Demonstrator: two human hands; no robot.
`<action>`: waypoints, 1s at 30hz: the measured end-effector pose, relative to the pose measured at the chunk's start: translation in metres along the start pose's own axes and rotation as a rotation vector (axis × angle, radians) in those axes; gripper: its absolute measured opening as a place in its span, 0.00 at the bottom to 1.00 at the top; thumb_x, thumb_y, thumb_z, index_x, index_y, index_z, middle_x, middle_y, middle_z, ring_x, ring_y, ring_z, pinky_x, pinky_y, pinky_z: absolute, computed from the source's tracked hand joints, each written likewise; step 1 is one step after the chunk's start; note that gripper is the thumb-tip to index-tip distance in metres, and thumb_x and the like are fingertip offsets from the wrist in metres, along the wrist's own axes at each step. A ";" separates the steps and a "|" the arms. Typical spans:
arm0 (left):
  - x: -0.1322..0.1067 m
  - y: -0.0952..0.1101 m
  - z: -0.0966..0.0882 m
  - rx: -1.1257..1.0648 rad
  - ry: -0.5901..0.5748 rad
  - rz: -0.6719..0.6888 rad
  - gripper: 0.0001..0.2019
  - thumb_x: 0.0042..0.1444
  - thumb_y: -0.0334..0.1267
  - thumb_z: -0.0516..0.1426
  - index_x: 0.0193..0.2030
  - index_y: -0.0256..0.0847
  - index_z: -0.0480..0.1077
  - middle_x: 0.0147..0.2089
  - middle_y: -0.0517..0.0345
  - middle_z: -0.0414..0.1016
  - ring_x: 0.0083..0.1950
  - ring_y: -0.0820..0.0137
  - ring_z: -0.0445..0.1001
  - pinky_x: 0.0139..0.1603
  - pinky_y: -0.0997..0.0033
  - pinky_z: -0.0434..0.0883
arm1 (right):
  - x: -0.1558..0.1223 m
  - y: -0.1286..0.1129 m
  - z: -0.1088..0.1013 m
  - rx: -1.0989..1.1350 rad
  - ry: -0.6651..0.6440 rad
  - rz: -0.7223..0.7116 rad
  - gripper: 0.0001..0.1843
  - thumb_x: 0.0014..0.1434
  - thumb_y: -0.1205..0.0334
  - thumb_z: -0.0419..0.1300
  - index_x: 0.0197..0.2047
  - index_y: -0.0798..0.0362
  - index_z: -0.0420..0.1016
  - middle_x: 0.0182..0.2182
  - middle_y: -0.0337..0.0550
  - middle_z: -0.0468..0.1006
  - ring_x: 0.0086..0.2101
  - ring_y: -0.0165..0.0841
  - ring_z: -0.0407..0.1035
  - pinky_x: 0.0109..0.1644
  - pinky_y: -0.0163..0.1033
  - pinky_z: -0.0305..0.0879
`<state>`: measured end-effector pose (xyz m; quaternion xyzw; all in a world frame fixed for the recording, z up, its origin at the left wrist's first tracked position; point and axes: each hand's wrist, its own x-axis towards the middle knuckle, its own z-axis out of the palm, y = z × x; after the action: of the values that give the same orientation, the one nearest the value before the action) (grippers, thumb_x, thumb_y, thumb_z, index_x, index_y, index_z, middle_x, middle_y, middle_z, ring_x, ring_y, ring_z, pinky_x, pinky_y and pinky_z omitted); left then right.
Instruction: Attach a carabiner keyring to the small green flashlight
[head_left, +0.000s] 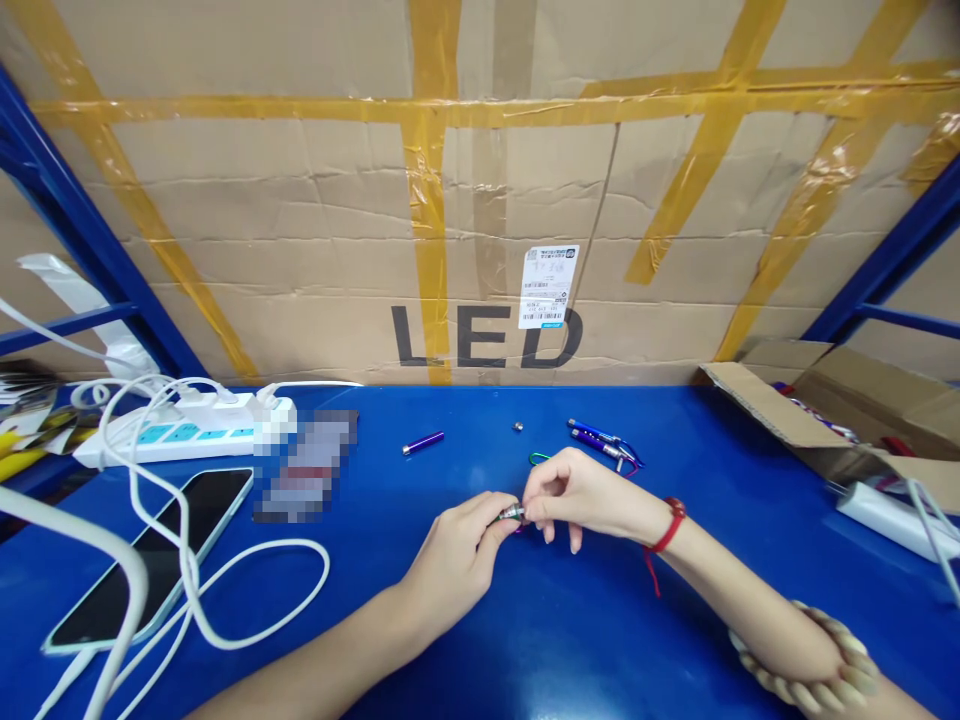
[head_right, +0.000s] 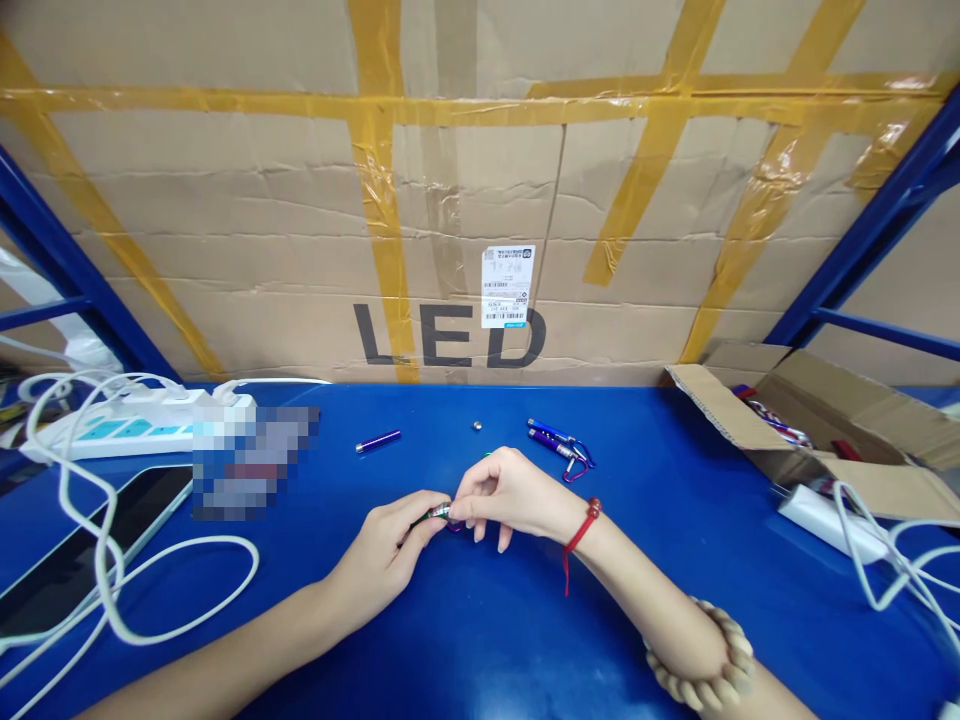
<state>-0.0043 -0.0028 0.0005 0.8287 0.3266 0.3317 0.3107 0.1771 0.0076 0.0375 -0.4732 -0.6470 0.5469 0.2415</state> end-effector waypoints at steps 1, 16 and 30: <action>0.000 0.000 0.000 0.013 -0.005 0.002 0.10 0.61 0.33 0.46 0.38 0.40 0.68 0.35 0.58 0.73 0.34 0.72 0.70 0.36 0.76 0.64 | 0.000 0.000 0.000 -0.028 -0.022 -0.017 0.14 0.48 0.55 0.62 0.27 0.60 0.74 0.17 0.38 0.71 0.18 0.25 0.66 0.15 0.26 0.65; -0.001 -0.004 -0.002 0.134 -0.007 0.056 0.11 0.61 0.33 0.46 0.37 0.41 0.69 0.34 0.57 0.73 0.35 0.70 0.71 0.38 0.75 0.67 | -0.004 -0.001 0.005 -0.185 -0.124 -0.095 0.24 0.54 0.44 0.54 0.23 0.59 0.68 0.17 0.39 0.67 0.18 0.25 0.66 0.16 0.26 0.64; 0.001 -0.007 -0.003 0.213 0.126 0.114 0.09 0.60 0.32 0.48 0.43 0.42 0.68 0.38 0.57 0.76 0.37 0.69 0.71 0.40 0.71 0.67 | -0.001 -0.004 0.011 0.014 -0.099 -0.073 0.28 0.51 0.39 0.54 0.20 0.58 0.62 0.14 0.35 0.63 0.15 0.22 0.62 0.14 0.24 0.62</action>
<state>-0.0085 0.0031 -0.0025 0.8516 0.3313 0.3637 0.1806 0.1668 0.0017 0.0384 -0.4202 -0.6710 0.5650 0.2323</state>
